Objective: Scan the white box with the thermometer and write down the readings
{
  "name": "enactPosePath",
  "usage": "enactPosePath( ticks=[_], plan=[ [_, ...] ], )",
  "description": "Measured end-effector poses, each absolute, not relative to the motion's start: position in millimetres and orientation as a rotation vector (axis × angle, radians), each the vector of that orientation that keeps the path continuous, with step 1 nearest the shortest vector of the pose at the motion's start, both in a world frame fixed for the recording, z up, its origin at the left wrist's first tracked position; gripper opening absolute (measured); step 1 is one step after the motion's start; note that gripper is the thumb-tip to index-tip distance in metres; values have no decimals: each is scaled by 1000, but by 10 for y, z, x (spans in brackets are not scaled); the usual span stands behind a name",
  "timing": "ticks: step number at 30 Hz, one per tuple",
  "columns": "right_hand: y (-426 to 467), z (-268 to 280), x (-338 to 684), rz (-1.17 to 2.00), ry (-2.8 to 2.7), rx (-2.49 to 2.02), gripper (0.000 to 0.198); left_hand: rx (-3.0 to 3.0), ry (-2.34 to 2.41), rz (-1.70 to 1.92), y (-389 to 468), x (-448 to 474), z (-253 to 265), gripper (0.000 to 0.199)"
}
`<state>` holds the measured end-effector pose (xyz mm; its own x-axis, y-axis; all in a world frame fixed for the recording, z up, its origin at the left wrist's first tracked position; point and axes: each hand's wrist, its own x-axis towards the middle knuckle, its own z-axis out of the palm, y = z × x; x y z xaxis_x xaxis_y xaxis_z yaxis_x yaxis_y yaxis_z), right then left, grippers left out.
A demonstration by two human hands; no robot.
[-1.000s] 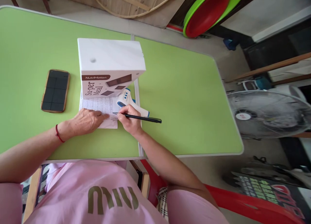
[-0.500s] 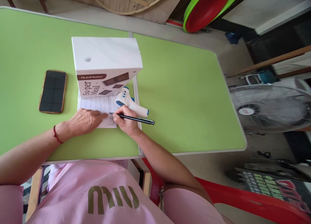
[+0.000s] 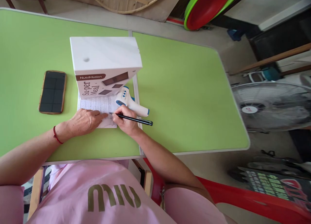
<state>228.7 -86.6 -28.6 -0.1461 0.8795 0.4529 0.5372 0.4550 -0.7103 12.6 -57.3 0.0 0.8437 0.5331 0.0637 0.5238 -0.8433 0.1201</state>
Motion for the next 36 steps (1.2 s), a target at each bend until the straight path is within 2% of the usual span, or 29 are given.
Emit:
enactPosePath(
  ticks=[36],
  plan=[
    [-858,-280,2294,497,-1811,-1223,18,2898,824,188,-557,109,0,29]
  ],
)
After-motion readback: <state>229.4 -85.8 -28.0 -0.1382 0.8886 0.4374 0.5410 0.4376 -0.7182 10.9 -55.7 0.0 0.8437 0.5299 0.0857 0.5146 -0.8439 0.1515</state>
